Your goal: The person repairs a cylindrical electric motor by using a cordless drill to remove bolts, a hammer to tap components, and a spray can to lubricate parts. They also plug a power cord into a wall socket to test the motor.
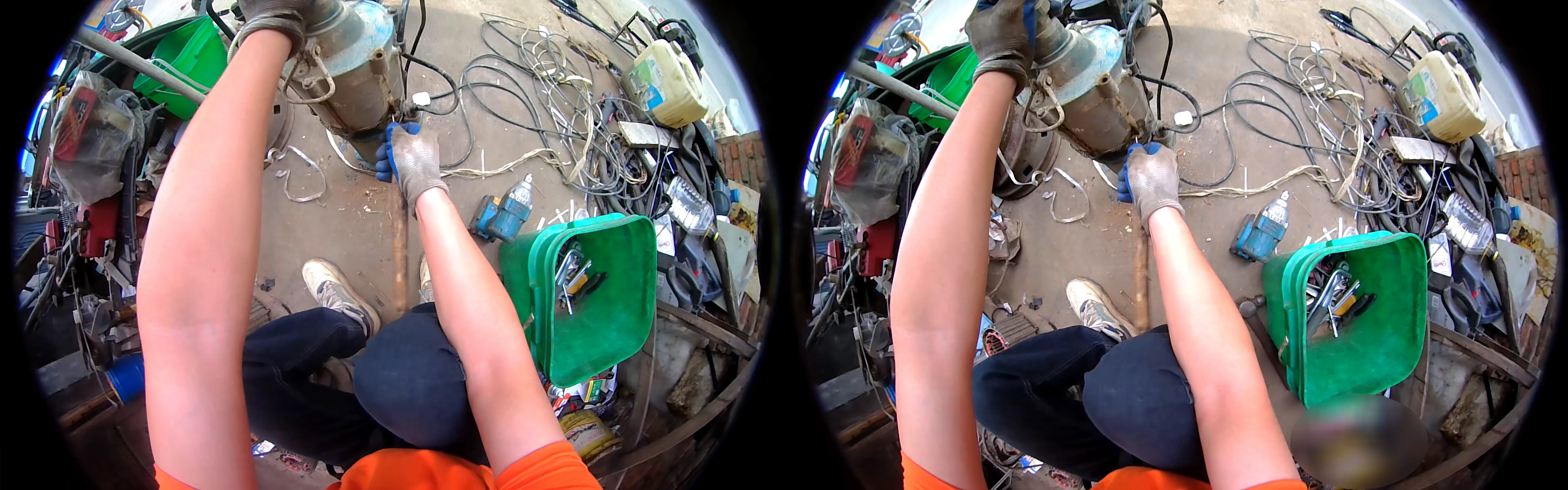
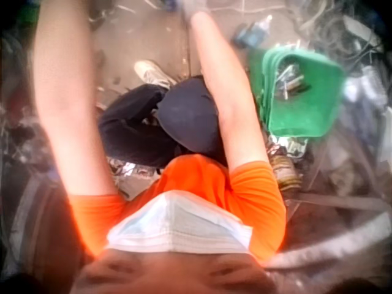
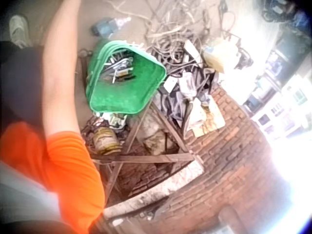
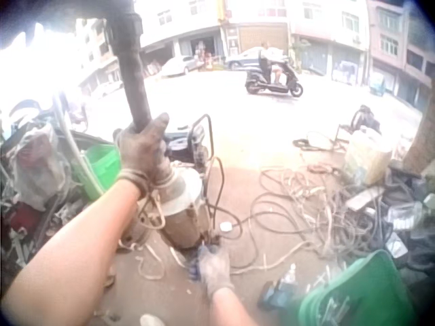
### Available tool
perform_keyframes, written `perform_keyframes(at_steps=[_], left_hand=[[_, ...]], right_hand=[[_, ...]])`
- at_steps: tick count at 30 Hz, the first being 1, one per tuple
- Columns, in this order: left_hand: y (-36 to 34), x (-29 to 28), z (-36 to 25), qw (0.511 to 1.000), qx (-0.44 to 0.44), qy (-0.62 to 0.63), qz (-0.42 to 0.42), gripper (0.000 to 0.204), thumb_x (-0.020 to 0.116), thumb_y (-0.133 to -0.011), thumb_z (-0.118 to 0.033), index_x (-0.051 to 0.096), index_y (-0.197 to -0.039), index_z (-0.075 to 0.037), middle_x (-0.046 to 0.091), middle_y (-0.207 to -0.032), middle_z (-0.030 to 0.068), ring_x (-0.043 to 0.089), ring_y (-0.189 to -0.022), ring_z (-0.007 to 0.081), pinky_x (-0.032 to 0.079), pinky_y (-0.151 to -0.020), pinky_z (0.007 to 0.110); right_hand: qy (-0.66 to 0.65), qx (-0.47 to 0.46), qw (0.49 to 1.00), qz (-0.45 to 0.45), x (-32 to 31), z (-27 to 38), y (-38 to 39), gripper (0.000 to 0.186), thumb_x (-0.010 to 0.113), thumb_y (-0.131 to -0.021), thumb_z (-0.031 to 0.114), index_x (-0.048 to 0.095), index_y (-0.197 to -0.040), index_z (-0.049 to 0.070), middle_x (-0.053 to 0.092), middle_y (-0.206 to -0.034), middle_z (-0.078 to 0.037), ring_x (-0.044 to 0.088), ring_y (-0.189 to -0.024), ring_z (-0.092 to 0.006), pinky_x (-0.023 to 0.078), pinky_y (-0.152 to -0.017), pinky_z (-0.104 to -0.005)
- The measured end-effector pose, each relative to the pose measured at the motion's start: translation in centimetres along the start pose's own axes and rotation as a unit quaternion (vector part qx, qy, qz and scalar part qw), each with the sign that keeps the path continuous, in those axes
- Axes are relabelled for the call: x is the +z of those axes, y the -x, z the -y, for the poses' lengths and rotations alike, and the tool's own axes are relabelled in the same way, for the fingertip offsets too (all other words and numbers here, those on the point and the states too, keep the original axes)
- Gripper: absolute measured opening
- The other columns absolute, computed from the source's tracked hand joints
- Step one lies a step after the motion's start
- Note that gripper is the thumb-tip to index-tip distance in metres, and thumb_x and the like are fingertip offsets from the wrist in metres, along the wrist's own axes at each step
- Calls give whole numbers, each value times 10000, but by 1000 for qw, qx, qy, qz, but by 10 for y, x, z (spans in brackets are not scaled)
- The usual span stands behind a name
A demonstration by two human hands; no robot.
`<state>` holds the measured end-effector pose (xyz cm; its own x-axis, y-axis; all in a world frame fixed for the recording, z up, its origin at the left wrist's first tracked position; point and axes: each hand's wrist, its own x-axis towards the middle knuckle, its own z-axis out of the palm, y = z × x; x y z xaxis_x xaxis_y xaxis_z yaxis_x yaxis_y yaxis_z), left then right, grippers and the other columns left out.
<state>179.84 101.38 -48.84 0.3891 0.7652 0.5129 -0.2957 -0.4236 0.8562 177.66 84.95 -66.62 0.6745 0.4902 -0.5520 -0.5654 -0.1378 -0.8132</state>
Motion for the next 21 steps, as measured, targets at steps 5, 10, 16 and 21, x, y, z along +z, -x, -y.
perform_keyframes(at_steps=[5, 10, 16, 21], left_hand=[[5, 6, -14, 999, -31, 8, -17, 263, 765, -840, -261, 620, -814, -42, 545, -594, -10, 504, -466, 95, 392, -437, 242], [3, 0, -11, 998, -2, -54, -35, 284, 774, -833, -274, 621, -734, -56, 557, -584, -2, 502, -464, 95, 389, -443, 254], [1, 1, -5, 998, 25, -60, -17, 289, 782, -830, -275, 615, -745, -55, 557, -582, 4, 502, -455, 104, 392, -432, 257], [-2, -1, -1, 999, -19, 36, -5, 293, 791, -824, -267, 608, -818, -38, 543, -591, 5, 502, -443, 114, 400, -414, 262]], right_hand=[[96, -1, 995, 8, -4, 13, -2, 236, 549, -894, 211, 613, -848, -11, 590, -597, -96, 591, -468, -212, 516, -427, -373], [70, 58, 994, 66, -3, 20, 11, 288, 520, -950, 276, 636, -840, 36, 578, -625, -62, 540, -473, -181, 484, -436, -331], [65, 44, 995, 61, -16, 12, -8, 289, 531, -951, 281, 637, -835, 39, 584, -628, -66, 526, -466, -179, 482, -439, -330], [77, 38, 994, 60, -18, 17, -4, 261, 561, -921, 263, 639, -877, 17, 638, -699, -123, 618, -554, -245, 526, -504, -378]])
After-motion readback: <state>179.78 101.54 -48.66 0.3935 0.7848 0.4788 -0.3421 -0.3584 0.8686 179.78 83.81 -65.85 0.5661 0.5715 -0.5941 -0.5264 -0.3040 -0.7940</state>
